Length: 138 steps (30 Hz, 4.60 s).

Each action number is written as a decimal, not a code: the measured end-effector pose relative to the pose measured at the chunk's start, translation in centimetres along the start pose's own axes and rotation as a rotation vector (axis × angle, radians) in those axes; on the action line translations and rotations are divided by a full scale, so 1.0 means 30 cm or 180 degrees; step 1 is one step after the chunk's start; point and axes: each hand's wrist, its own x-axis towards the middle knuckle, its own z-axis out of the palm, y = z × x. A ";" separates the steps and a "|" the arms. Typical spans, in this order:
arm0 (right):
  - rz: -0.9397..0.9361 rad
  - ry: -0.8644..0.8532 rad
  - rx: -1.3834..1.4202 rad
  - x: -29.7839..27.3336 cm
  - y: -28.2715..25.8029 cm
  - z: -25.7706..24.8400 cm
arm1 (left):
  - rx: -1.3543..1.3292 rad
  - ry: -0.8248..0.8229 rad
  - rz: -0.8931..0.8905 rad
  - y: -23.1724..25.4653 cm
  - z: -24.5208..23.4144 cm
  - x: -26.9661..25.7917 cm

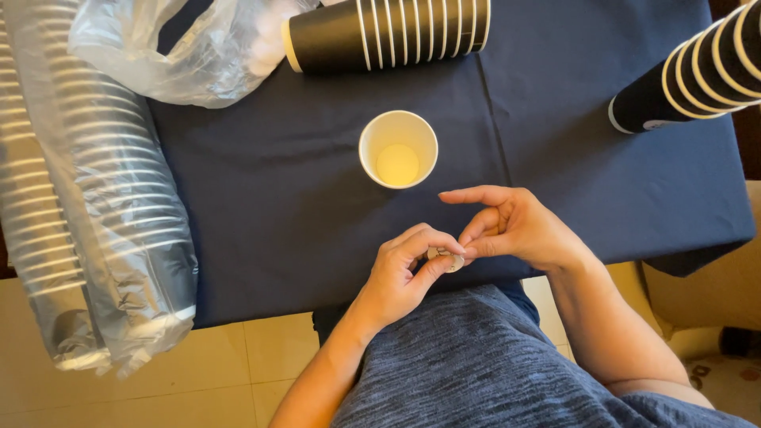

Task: Applying circular stickers to the side of paper coffee cups at a packaging station.

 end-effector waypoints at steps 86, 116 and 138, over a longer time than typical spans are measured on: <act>-0.2338 -0.0806 -0.4516 0.100 -0.315 0.159 | 0.1591 0.0488 -0.1155 0.058 -0.135 -0.027; -0.2036 0.0561 0.0480 0.125 0.105 -0.098 | 0.0604 0.0518 -0.0709 -0.307 -0.243 0.182; -0.1767 0.0920 -0.0115 0.038 0.014 0.112 | -0.1855 0.0700 -0.0820 -0.154 -0.058 0.104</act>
